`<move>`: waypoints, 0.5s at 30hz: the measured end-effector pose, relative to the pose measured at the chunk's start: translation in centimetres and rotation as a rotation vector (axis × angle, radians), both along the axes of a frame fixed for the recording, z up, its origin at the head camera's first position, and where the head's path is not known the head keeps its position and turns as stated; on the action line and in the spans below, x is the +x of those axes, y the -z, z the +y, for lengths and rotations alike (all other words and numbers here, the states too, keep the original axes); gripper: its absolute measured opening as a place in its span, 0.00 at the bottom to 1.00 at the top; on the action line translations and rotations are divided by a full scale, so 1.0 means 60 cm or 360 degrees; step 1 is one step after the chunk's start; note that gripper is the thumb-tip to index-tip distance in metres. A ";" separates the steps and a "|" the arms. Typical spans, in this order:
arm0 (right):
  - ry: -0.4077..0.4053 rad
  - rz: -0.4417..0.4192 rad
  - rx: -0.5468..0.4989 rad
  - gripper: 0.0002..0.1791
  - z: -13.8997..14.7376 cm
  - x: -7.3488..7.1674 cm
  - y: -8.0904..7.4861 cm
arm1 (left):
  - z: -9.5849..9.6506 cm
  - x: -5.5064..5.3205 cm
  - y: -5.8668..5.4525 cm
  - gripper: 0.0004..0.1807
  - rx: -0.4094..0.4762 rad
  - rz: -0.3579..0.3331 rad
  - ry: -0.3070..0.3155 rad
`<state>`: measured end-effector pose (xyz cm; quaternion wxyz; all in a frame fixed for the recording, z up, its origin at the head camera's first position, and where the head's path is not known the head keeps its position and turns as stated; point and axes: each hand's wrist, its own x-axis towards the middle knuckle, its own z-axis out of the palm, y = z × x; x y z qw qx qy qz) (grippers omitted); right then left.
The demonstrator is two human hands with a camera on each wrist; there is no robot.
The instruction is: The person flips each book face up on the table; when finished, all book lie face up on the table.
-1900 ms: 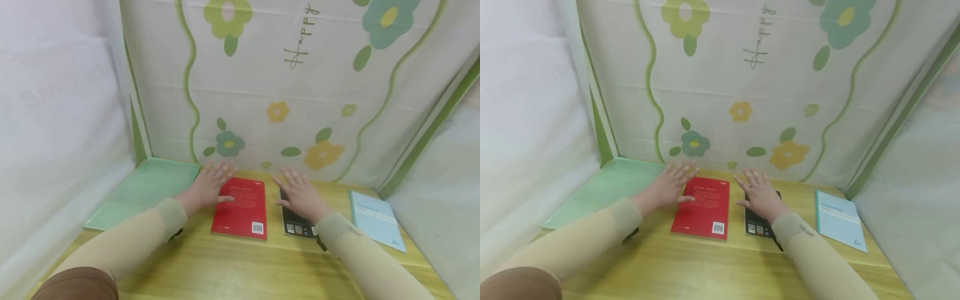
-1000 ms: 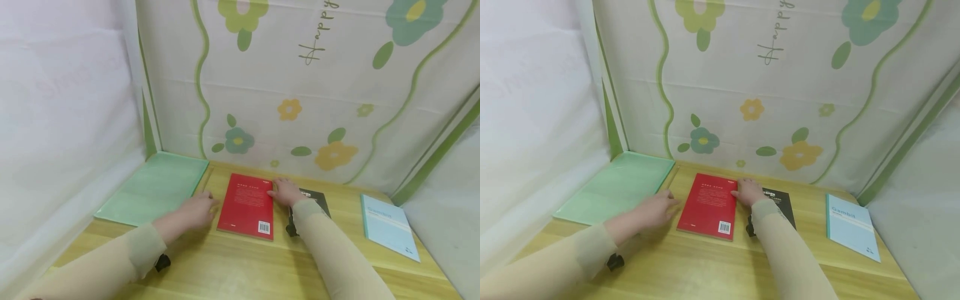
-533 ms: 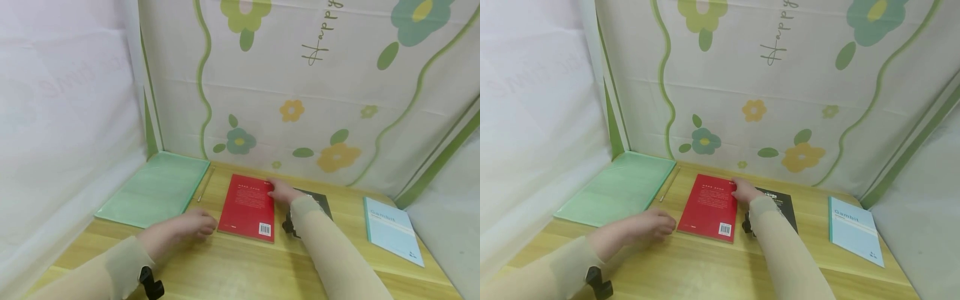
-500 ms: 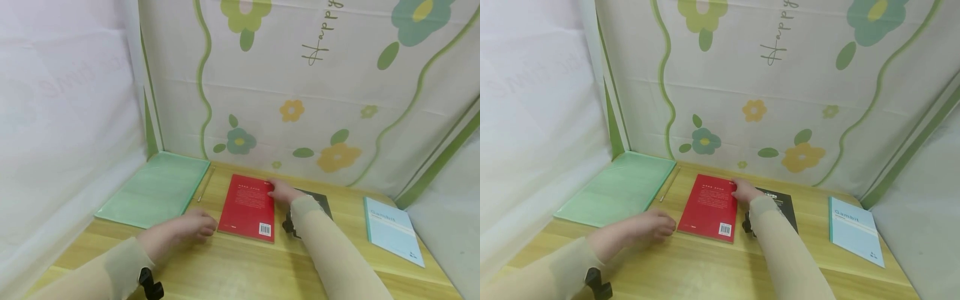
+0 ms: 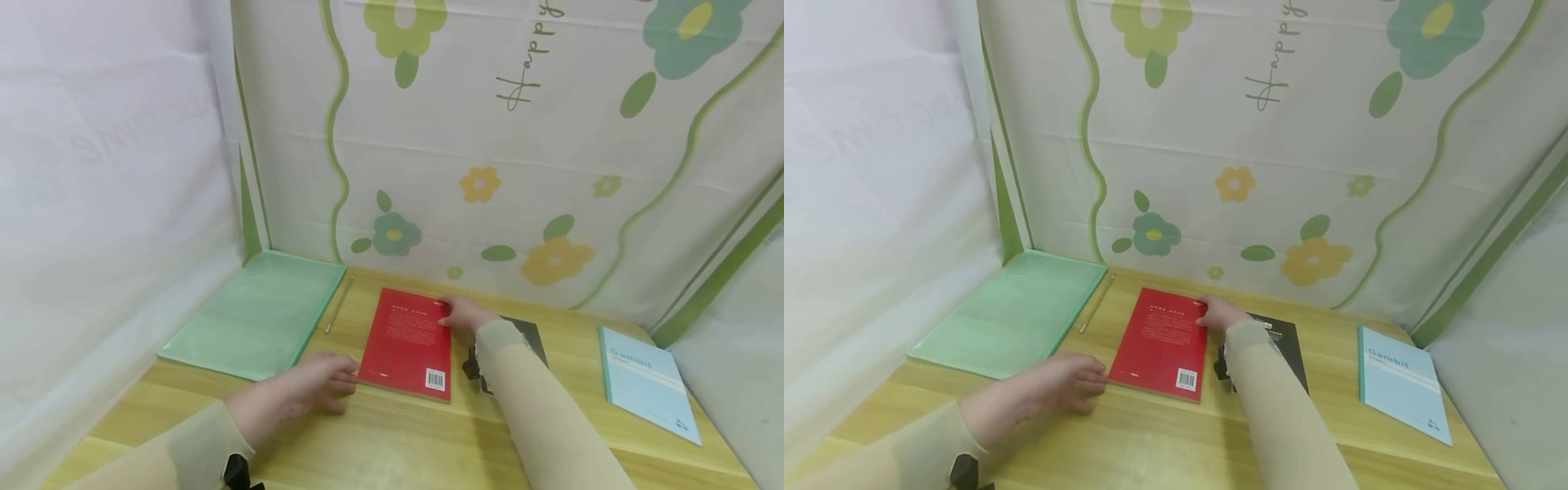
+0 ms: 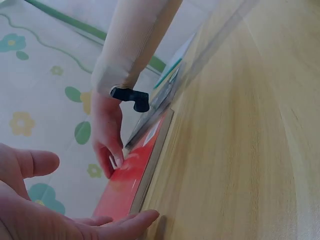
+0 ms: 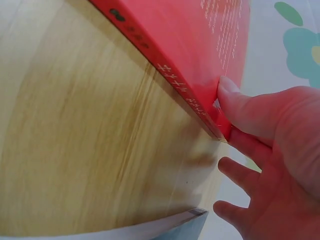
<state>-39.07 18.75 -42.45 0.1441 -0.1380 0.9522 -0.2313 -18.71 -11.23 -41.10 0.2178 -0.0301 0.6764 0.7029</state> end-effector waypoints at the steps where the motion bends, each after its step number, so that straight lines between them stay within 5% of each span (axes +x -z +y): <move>1: -0.0005 0.0013 0.0004 0.35 0.001 0.001 0.000 | 0.000 -0.001 0.002 0.31 0.0018 -0.0003 -0.0006; 8: 0.0017 0.0065 0.0015 0.35 -0.004 0.002 0.006 | -0.003 -0.009 0.016 0.28 0.0093 -0.0076 -0.0119; 15: 0.0085 0.0028 -0.0014 0.37 0.001 -0.003 0.011 | 0.004 -0.017 0.021 0.23 0.0057 -0.0057 -0.0124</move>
